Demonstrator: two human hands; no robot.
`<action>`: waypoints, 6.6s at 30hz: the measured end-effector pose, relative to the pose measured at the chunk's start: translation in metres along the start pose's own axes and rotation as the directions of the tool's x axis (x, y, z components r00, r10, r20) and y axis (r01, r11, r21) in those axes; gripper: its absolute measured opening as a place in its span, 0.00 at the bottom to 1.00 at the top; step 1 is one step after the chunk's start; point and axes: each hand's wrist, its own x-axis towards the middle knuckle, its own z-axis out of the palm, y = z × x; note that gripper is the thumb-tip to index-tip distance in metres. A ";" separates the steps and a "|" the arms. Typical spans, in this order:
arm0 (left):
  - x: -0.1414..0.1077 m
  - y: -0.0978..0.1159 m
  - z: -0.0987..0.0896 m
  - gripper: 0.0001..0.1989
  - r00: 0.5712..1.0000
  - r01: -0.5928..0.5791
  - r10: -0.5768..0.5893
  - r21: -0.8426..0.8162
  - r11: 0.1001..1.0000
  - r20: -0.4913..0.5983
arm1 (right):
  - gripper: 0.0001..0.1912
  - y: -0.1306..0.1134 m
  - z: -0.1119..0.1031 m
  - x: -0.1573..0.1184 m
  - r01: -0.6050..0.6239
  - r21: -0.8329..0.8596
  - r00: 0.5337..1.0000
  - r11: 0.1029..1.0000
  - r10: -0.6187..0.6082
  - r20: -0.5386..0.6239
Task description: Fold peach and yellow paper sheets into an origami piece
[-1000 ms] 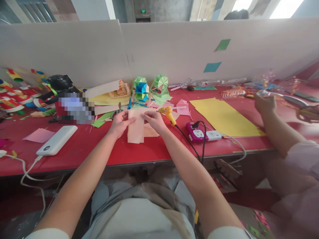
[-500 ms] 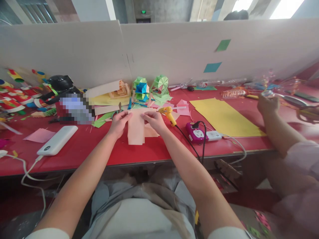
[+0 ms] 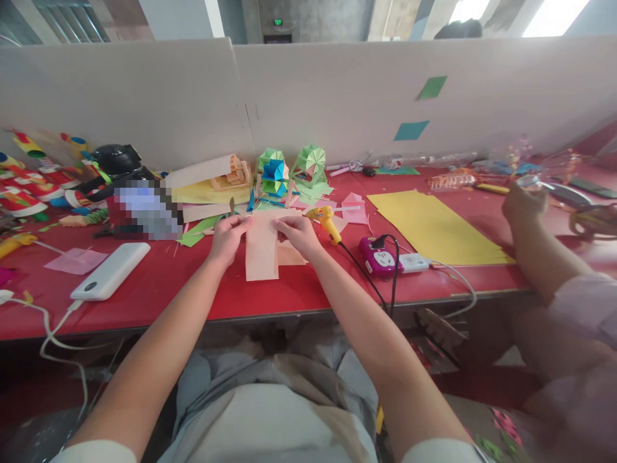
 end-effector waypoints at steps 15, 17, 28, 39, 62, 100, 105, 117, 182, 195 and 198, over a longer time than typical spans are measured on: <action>0.002 -0.008 -0.001 0.23 0.998 0.054 -0.054 -0.014 0.998 0.035 | 0.22 0.003 -0.002 0.003 0.033 0.010 0.998 0.999 -0.032 -0.058; 0.001 -0.008 -0.002 0.23 0.998 0.042 -0.043 0.003 0.999 0.037 | 0.22 0.005 -0.003 0.004 0.043 -0.024 0.997 0.999 -0.044 -0.064; -0.005 0.001 0.002 0.21 0.992 0.047 -0.055 0.069 0.997 0.117 | 0.21 0.009 -0.007 0.006 0.137 -0.106 0.969 0.985 -0.156 -0.191; -0.001 -0.007 0.001 0.21 0.983 0.043 -0.058 0.092 0.995 0.173 | 0.22 0.008 -0.008 0.007 0.161 -0.064 0.940 0.985 -0.173 -0.293; 0.001 -0.007 -0.005 0.22 0.974 0.056 -0.086 0.148 0.987 0.210 | 0.20 0.005 -0.010 0.007 0.201 0.040 0.915 0.979 -0.173 -0.365; 0.005 0.003 -0.021 0.21 0.979 0.040 -0.078 0.195 0.980 0.190 | 0.20 0.010 -0.010 0.009 0.131 0.048 0.939 0.990 -0.109 -0.327; 0.004 0.004 -0.023 0.18 0.962 0.096 -0.153 0.242 0.965 0.228 | 0.21 0.010 -0.009 0.009 0.137 0.038 0.940 0.990 -0.118 -0.319; 0.001 0.003 -0.019 0.19 0.940 0.073 -0.126 0.175 0.982 0.316 | 0.23 0.015 -0.008 0.009 0.121 -0.037 0.971 0.992 -0.126 -0.203; -0.002 -0.003 -0.003 0.24 0.972 0.046 -0.069 0.105 0.993 0.225 | 0.19 0.010 -0.011 0.008 0.183 0.015 0.935 0.983 -0.170 -0.312; -0.004 0.003 -0.003 0.21 0.983 0.019 -0.062 0.245 0.969 0.171 | 0.19 0.012 -0.016 0.012 0.205 -0.001 0.926 0.979 -0.194 -0.324; -0.006 0.005 -0.002 0.20 0.976 0.015 -0.060 0.214 0.977 0.209 | 0.19 0.012 -0.017 0.012 0.202 0.004 0.927 0.979 -0.190 -0.323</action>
